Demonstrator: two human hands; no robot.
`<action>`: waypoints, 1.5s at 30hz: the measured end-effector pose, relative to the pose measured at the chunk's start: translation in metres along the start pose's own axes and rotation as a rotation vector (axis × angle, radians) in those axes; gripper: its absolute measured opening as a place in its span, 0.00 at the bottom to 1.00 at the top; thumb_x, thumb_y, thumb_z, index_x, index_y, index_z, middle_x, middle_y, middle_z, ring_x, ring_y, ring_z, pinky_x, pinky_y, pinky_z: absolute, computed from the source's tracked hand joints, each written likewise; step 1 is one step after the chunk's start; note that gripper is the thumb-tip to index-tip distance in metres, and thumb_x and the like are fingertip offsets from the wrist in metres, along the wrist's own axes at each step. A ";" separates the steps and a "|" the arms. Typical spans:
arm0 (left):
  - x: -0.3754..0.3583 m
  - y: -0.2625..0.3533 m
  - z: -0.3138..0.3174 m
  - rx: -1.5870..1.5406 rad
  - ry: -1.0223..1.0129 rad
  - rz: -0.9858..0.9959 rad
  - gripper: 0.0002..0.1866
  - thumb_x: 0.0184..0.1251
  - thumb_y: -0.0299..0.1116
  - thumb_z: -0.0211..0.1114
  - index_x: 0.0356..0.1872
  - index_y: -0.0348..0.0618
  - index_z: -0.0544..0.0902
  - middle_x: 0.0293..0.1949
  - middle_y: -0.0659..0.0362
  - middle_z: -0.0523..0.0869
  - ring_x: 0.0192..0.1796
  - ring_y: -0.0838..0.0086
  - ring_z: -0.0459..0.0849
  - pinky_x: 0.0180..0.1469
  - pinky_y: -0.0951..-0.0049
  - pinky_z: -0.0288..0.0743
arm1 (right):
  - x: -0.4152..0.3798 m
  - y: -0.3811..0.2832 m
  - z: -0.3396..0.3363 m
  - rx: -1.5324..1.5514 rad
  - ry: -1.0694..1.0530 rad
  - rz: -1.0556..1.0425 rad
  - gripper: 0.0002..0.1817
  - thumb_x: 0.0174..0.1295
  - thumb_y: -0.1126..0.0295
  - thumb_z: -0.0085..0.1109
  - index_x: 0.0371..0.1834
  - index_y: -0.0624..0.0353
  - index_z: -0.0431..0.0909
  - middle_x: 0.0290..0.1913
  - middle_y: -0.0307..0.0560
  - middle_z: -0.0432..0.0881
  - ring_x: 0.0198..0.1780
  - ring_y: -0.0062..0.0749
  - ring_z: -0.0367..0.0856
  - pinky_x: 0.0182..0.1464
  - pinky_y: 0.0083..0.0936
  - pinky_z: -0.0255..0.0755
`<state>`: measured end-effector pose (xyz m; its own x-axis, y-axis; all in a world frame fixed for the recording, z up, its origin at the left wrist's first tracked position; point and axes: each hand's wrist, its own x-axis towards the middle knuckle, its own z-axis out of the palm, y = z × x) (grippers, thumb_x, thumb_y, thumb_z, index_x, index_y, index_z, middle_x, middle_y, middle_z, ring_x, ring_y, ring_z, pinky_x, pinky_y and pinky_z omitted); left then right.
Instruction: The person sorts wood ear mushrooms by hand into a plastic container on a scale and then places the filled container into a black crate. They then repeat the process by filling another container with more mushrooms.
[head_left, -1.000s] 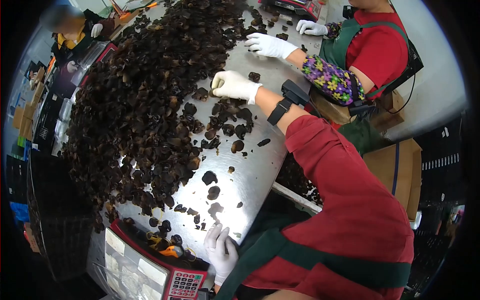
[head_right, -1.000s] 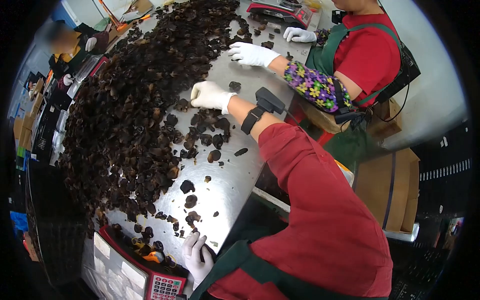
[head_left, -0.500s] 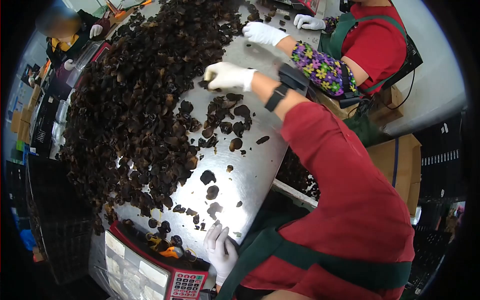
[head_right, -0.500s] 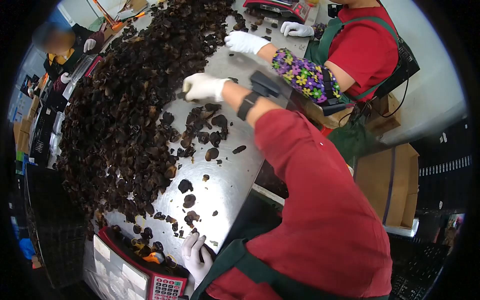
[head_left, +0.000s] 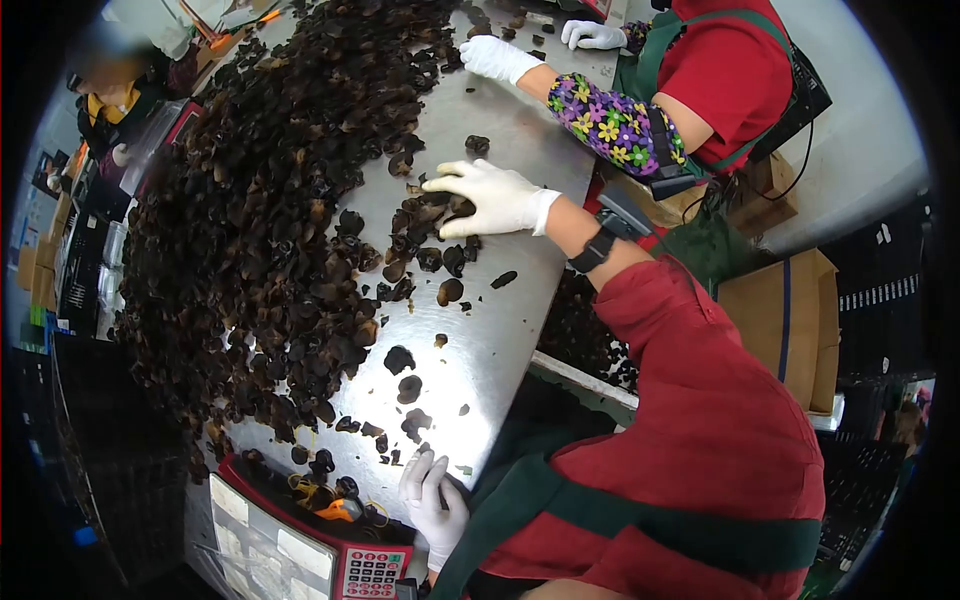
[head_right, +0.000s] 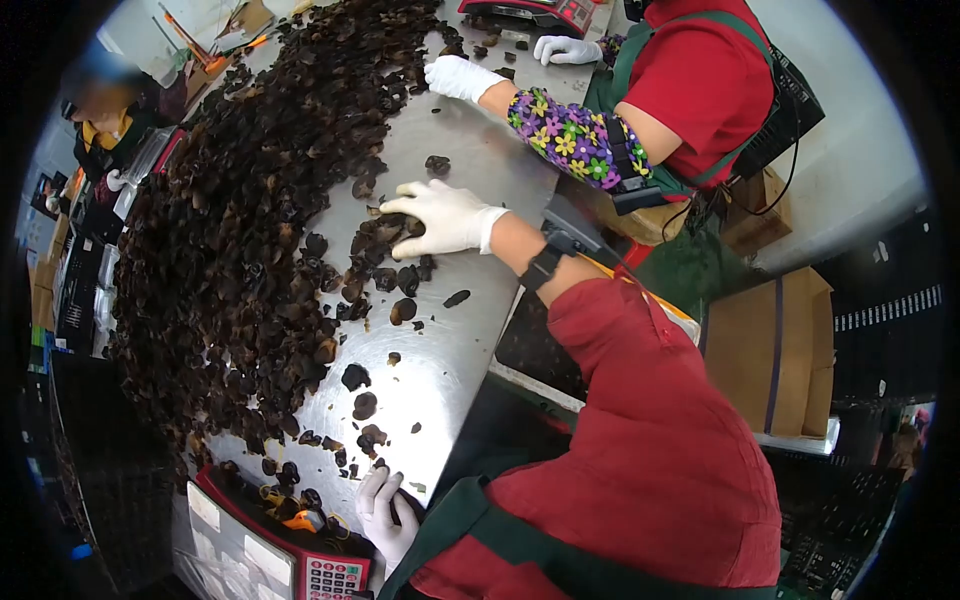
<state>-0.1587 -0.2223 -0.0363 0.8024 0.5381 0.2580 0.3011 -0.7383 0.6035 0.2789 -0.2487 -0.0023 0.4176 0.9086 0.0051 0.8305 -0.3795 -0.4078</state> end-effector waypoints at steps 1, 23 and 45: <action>0.000 0.000 0.000 0.006 0.000 -0.010 0.18 0.54 0.13 0.61 0.45 0.40 0.85 0.51 0.52 0.84 0.58 0.55 0.80 0.63 0.58 0.71 | 0.002 -0.001 0.000 -0.036 -0.027 -0.015 0.41 0.56 0.41 0.65 0.72 0.46 0.70 0.72 0.48 0.67 0.68 0.49 0.68 0.68 0.41 0.68; -0.002 0.002 -0.001 -0.025 -0.003 -0.030 0.17 0.58 0.15 0.61 0.48 0.41 0.83 0.54 0.52 0.81 0.60 0.53 0.78 0.63 0.57 0.70 | 0.037 -0.043 0.000 0.002 -0.118 -0.057 0.37 0.54 0.73 0.58 0.72 0.37 0.70 0.74 0.48 0.66 0.60 0.48 0.81 0.60 0.38 0.76; -0.069 0.008 -0.143 0.513 0.433 -0.007 0.14 0.69 0.23 0.59 0.54 0.34 0.81 0.52 0.45 0.83 0.55 0.51 0.81 0.57 0.54 0.74 | 0.036 -0.110 0.020 2.069 -0.594 0.024 0.15 0.76 0.65 0.51 0.57 0.65 0.75 0.55 0.55 0.79 0.31 0.21 0.68 0.19 0.10 0.59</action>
<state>-0.2857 -0.2074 0.0587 0.5528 0.5790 0.5993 0.5977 -0.7766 0.1990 0.1950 -0.1708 0.0251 -0.0567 0.9967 -0.0573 -0.8284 -0.0790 -0.5545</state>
